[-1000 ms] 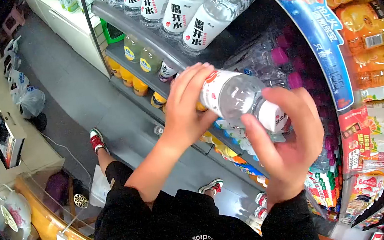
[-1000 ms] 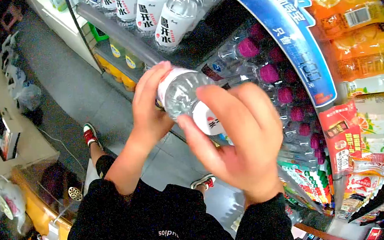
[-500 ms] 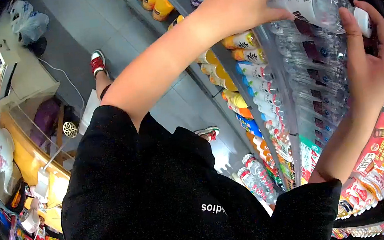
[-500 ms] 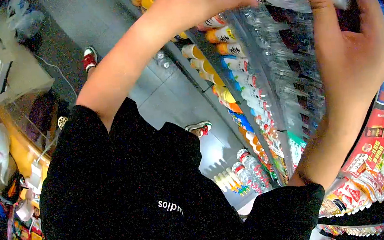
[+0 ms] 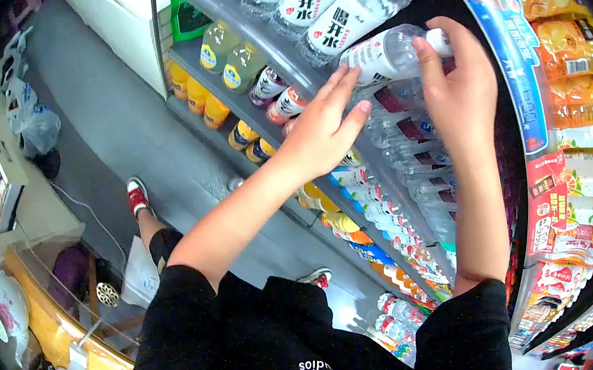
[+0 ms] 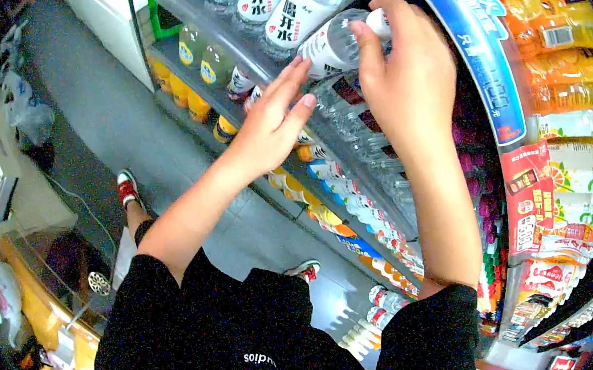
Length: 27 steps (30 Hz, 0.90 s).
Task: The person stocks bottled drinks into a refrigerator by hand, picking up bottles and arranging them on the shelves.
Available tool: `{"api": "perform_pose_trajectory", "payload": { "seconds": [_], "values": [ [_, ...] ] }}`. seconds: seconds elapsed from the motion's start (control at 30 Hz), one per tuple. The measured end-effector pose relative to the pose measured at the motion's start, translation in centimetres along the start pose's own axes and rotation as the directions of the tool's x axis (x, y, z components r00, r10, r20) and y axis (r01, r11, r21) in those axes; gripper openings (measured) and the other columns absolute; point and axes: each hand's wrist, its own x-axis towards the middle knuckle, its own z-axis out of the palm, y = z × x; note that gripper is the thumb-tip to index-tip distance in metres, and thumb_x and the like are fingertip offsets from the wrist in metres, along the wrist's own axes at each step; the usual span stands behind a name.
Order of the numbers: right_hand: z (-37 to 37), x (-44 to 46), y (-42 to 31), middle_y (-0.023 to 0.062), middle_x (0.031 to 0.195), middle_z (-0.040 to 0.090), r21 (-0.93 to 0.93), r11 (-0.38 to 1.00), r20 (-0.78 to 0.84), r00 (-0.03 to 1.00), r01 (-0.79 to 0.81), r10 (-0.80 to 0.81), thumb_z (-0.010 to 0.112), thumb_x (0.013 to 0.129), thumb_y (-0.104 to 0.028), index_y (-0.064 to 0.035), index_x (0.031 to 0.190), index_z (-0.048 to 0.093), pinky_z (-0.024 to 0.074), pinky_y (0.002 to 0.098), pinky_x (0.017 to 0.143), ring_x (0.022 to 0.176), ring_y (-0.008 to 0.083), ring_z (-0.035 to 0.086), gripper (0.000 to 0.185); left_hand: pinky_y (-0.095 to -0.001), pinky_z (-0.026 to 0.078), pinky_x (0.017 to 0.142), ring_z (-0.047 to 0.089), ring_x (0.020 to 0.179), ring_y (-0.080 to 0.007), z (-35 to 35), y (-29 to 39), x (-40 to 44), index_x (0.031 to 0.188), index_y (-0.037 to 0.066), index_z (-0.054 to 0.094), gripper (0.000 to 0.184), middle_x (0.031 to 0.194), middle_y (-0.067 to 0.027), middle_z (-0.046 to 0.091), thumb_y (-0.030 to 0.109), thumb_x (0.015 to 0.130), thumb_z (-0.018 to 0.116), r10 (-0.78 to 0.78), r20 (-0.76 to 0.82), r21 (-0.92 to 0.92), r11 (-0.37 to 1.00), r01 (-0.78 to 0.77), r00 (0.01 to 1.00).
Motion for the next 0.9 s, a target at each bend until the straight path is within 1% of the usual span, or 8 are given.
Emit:
{"api": "perform_pose_trajectory", "payload": {
  "seconds": [0.07, 0.27, 0.43, 0.47, 0.57, 0.63, 0.7, 0.9],
  "values": [
    [0.5, 0.5, 0.3, 0.0194, 0.089, 0.064, 0.01, 0.999, 0.012, 0.999, -0.04, 0.04, 0.063, 0.083, -0.016, -0.0012, 0.101, 0.06, 0.0482, 0.0423, 0.073, 0.084, 0.0368, 0.062, 0.024, -0.0361, 0.02, 0.111, 0.026, 0.137, -0.0313, 0.5, 0.1, 0.3, 0.138, -0.004, 0.033, 0.051, 0.145, -0.0251, 0.027, 0.027, 0.097, 0.04, -0.041, 0.034, -0.011, 0.999, 0.041, 0.999],
    [1.5, 2.3, 2.3, 0.0219, 0.094, 0.063, 0.114, 0.952, 0.131, 0.954, -0.285, 0.27, 0.062, 0.082, -0.021, -0.0016, 0.103, 0.06, 0.0472, 0.0431, 0.079, 0.09, 0.0398, 0.061, 0.029, -0.036, 0.014, 0.112, 0.018, 0.14, -0.0295, 1.4, 0.5, 1.4, 0.14, -0.001, 0.032, 0.057, 0.148, -0.0238, 0.024, 0.039, 0.099, 0.032, -0.134, 0.063, -0.158, 0.977, 0.142, 0.989],
    [3.5, 3.2, 6.1, 0.0157, 0.1, 0.063, -0.058, 0.924, 0.126, 0.916, -0.377, 0.382, 0.068, 0.078, -0.028, -0.0083, 0.101, 0.063, 0.0439, 0.0373, 0.086, 0.096, 0.0294, 0.06, 0.03, -0.0347, 0.013, 0.112, 0.014, 0.141, -0.0324, 1.9, -0.1, 3.0, 0.138, -0.008, 0.03, 0.064, 0.147, -0.0287, 0.019, 0.043, 0.099, 0.031, -0.179, 0.125, -0.341, 0.916, 0.211, 0.976],
    [2.7, 3.6, 5.0, 0.0142, 0.102, 0.063, -0.196, 0.913, 0.113, 0.917, -0.358, 0.383, 0.069, 0.077, -0.03, -0.0093, 0.099, 0.064, 0.0421, 0.0369, 0.09, 0.099, 0.0278, 0.058, 0.03, -0.0336, 0.012, 0.113, 0.013, 0.141, -0.0301, 2.0, -0.3, 3.3, 0.137, -0.009, 0.03, 0.066, 0.148, -0.0264, 0.02, 0.045, 0.099, 0.03, -0.202, 0.149, -0.386, 0.889, 0.245, 0.968],
    [2.8, 4.7, 5.7, 0.0143, 0.101, 0.063, -0.202, 0.951, 0.127, 0.957, -0.234, 0.262, 0.07, 0.075, -0.031, -0.0104, 0.099, 0.065, 0.0424, 0.0372, 0.089, 0.098, 0.0275, 0.059, 0.032, -0.037, 0.016, 0.113, 0.024, 0.137, -0.0301, 2.3, -0.8, 4.1, 0.141, -0.004, 0.027, 0.07, 0.146, -0.0219, 0.028, 0.051, 0.098, 0.024, -0.238, 0.167, -0.405, 0.868, 0.287, 0.957],
    [2.3, 5.2, 4.8, 0.0153, 0.106, 0.063, -0.273, 0.924, 0.151, 0.937, -0.268, 0.316, 0.068, 0.079, -0.031, -0.0098, 0.105, 0.065, 0.0415, 0.0364, 0.091, 0.1, 0.0266, 0.059, 0.034, -0.0385, 0.015, 0.113, 0.021, 0.138, -0.0317, 2.2, -1.1, 4.7, 0.142, -0.003, 0.023, 0.073, 0.147, -0.0227, 0.026, 0.054, 0.097, 0.022, -0.24, 0.197, -0.39, 0.87, 0.3, 0.951],
    [2.0, 5.5, 3.9, 0.0098, 0.103, 0.064, -0.378, 0.908, 0.025, 0.979, -0.178, 0.202, 0.058, 0.069, -0.019, -0.0173, 0.097, 0.064, 0.0418, 0.0409, 0.09, 0.103, 0.0269, 0.057, 0.029, -0.039, 0.013, 0.114, 0.019, 0.139, -0.0313, 2.2, -1.3, 5.3, 0.143, -0.002, 0.021, 0.076, 0.148, -0.0222, 0.024, 0.057, 0.095, 0.02, -0.245, 0.246, -0.488, 0.804, 0.338, 0.938],
    [1.5, 6.5, 4.2, 0.0083, 0.094, 0.065, -0.379, 0.917, 0.049, 0.987, -0.124, 0.153, 0.058, 0.069, -0.017, -0.0172, 0.09, 0.064, 0.0444, 0.0441, 0.082, 0.095, 0.0289, 0.06, 0.022, -0.0377, 0.009, 0.114, 0.014, 0.141, -0.0281, 2.7, -1.2, 6.8, 0.143, -0.003, 0.018, 0.076, 0.151, -0.0204, 0.017, 0.056, 0.095, 0.018, -0.252, 0.305, -0.567, 0.727, 0.387, 0.919]
  ]
}}
